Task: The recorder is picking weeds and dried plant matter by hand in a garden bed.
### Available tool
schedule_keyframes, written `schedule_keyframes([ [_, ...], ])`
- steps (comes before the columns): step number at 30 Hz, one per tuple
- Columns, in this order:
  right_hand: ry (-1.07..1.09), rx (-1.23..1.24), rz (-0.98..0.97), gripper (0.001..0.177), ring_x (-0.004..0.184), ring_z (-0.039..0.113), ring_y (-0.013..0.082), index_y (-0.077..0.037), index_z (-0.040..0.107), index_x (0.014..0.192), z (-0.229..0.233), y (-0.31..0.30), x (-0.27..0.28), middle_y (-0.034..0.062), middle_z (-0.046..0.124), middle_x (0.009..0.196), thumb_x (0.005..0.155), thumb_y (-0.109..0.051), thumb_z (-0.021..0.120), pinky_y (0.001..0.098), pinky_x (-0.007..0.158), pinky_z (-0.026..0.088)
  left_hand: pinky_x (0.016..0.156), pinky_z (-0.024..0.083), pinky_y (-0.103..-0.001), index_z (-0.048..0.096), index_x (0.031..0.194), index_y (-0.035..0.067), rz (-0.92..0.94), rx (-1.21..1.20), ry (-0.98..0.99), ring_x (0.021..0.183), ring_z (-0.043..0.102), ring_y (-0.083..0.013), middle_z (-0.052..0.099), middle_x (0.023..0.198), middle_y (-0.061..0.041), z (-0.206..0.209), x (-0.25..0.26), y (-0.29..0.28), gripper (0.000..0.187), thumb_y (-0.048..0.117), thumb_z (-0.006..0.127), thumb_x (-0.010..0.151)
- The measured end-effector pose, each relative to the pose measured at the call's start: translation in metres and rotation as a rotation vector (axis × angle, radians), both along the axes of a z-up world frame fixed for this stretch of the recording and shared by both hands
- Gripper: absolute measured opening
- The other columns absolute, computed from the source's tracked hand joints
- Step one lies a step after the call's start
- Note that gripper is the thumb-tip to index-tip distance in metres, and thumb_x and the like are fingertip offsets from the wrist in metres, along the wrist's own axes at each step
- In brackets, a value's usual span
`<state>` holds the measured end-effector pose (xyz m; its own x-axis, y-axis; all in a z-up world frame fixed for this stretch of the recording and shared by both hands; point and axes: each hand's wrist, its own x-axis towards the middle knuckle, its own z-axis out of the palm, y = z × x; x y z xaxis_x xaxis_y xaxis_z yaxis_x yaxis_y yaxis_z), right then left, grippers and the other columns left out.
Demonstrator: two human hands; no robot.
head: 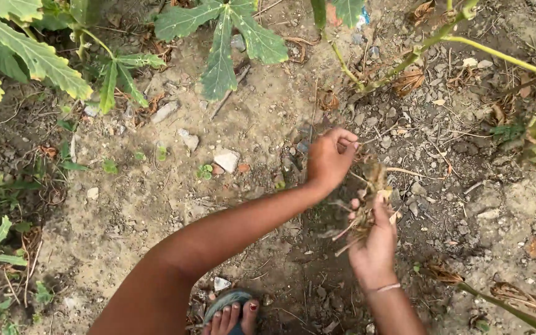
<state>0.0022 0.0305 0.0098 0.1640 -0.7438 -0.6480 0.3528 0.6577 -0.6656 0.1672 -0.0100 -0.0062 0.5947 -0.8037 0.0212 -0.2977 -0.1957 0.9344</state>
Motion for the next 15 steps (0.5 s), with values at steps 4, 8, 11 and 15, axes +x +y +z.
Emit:
schedule_keyframes([
  [4, -0.197, -0.025, -0.185, 0.027, 0.093, 0.071, 0.0182, -0.01, 0.064, 0.122, -0.024, -0.023, 0.013, 0.0065, 0.073, 0.107, 0.105, -0.029, 0.053, 0.0329, 0.079, 0.059, 0.068, 0.059, -0.03, 0.071, 0.096, 0.005, -0.074, -0.051, 0.263, 0.074, 0.07, -0.014, 0.074, 0.087, -0.006, 0.015, -0.045, 0.027, 0.007, 0.005, 0.069, 0.089],
  [8, -0.307, -0.08, -0.087, 0.042, 0.108, 0.067, 0.0254, -0.004, 0.061, 0.12, -0.036, -0.027, 0.015, 0.0124, 0.07, 0.113, 0.111, -0.043, 0.049, 0.0419, 0.102, 0.053, 0.07, 0.058, -0.031, 0.069, 0.094, 0.003, -0.123, -0.043, 0.179, 0.075, 0.07, -0.016, 0.073, 0.087, -0.008, 0.023, -0.057, 0.054, 0.008, 0.001, 0.07, 0.087],
  [11, -0.212, -0.058, -0.169, 0.053, 0.105, 0.069, 0.0247, -0.009, 0.066, 0.119, 0.027, -0.002, 0.042, 0.0104, 0.071, 0.11, 0.099, -0.054, 0.045, 0.0415, 0.098, 0.057, 0.072, 0.06, -0.037, 0.067, 0.093, 0.001, -0.13, -0.078, 0.168, 0.076, 0.07, -0.0205, 0.066, 0.089, -0.011, 0.024, -0.047, 0.07, 0.007, -0.001, 0.069, 0.087],
  [15, -0.191, -0.181, -0.291, 0.052, 0.106, 0.067, 0.0215, -0.011, 0.068, 0.12, 0.006, 0.004, 0.03, 0.0057, 0.07, 0.111, 0.097, -0.055, 0.054, 0.0395, 0.098, 0.056, 0.116, 0.049, -0.05, 0.069, 0.088, 0.003, -0.246, -0.092, -0.124, 0.075, 0.068, -0.027, 0.067, 0.08, -0.012, 0.014, -0.044, 0.075, 0.002, 0.002, 0.069, 0.086],
])
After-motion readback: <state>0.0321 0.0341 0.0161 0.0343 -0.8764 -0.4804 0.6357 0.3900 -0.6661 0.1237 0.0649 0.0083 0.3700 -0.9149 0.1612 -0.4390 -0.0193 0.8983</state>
